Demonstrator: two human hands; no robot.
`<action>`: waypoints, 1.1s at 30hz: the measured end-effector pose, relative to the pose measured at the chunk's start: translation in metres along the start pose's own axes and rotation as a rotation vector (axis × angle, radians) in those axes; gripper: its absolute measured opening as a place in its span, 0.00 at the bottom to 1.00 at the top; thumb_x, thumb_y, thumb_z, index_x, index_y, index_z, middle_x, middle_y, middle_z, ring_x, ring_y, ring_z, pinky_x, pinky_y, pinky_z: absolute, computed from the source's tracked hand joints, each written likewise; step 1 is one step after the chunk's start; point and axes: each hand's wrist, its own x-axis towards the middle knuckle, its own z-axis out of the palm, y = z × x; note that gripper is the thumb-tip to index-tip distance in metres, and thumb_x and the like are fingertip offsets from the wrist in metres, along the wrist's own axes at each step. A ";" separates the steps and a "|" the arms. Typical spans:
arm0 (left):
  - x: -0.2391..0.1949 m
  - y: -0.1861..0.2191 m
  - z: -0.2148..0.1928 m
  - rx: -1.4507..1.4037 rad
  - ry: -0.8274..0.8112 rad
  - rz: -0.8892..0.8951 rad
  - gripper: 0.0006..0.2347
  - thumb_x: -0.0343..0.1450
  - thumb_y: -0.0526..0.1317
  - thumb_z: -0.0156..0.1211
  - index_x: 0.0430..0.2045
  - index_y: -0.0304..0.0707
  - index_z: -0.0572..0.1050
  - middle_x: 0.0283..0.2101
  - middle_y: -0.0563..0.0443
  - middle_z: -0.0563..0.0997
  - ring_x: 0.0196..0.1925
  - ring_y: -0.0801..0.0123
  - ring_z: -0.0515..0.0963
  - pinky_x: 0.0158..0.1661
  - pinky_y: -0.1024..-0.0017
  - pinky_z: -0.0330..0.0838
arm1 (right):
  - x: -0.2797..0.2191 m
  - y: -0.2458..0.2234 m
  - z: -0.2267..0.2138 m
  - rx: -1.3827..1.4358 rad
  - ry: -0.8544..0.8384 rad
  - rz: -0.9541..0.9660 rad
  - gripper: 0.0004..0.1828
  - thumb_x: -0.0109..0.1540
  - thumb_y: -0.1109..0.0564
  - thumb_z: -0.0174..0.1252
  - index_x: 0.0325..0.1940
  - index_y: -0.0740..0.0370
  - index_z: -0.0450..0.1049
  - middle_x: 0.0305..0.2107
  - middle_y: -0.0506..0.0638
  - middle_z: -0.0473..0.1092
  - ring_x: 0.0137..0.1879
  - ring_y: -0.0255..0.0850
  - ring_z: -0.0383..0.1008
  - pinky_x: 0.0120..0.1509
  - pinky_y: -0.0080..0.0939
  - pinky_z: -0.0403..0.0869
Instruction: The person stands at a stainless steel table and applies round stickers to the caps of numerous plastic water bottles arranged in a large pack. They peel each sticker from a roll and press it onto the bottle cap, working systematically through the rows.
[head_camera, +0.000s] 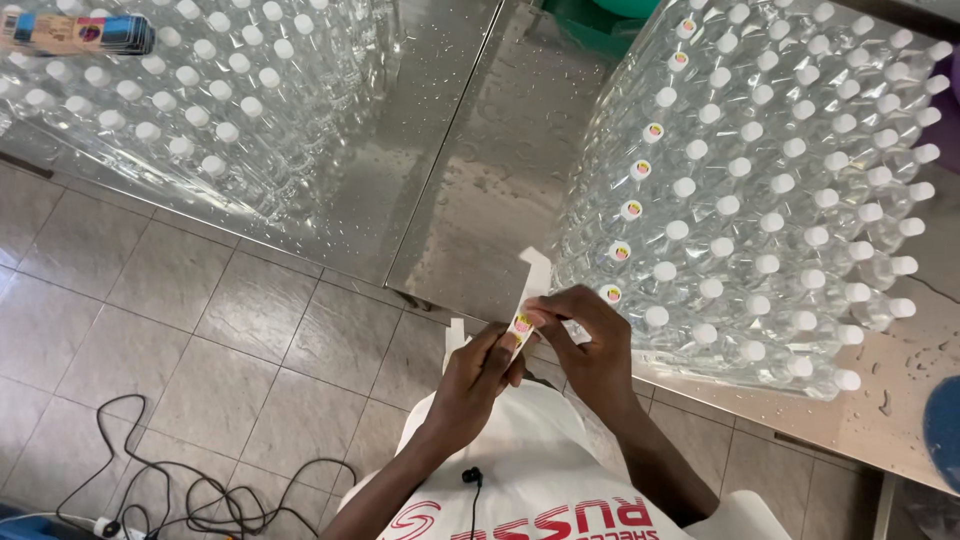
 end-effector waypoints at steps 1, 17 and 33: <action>-0.001 0.000 -0.002 -0.001 -0.001 -0.006 0.13 0.84 0.43 0.44 0.32 0.38 0.70 0.25 0.52 0.72 0.28 0.72 0.64 0.33 0.70 0.59 | -0.003 -0.002 -0.001 0.000 -0.001 0.006 0.04 0.68 0.61 0.66 0.47 0.60 0.84 0.39 0.48 0.82 0.44 0.39 0.81 0.52 0.37 0.77; 0.002 -0.012 0.003 0.350 -0.079 0.222 0.13 0.85 0.42 0.42 0.31 0.42 0.69 0.28 0.57 0.76 0.28 0.70 0.69 0.34 0.69 0.64 | -0.019 -0.006 -0.030 0.023 -0.157 -0.024 0.08 0.67 0.60 0.66 0.50 0.59 0.84 0.51 0.51 0.82 0.56 0.42 0.86 0.60 0.38 0.83; 0.019 -0.012 0.023 0.377 -0.096 0.015 0.12 0.83 0.43 0.44 0.36 0.43 0.77 0.25 0.60 0.78 0.21 0.74 0.63 0.27 0.70 0.61 | -0.007 0.021 -0.058 0.046 -0.282 -0.023 0.10 0.67 0.58 0.67 0.53 0.60 0.84 0.48 0.51 0.82 0.52 0.42 0.85 0.59 0.38 0.83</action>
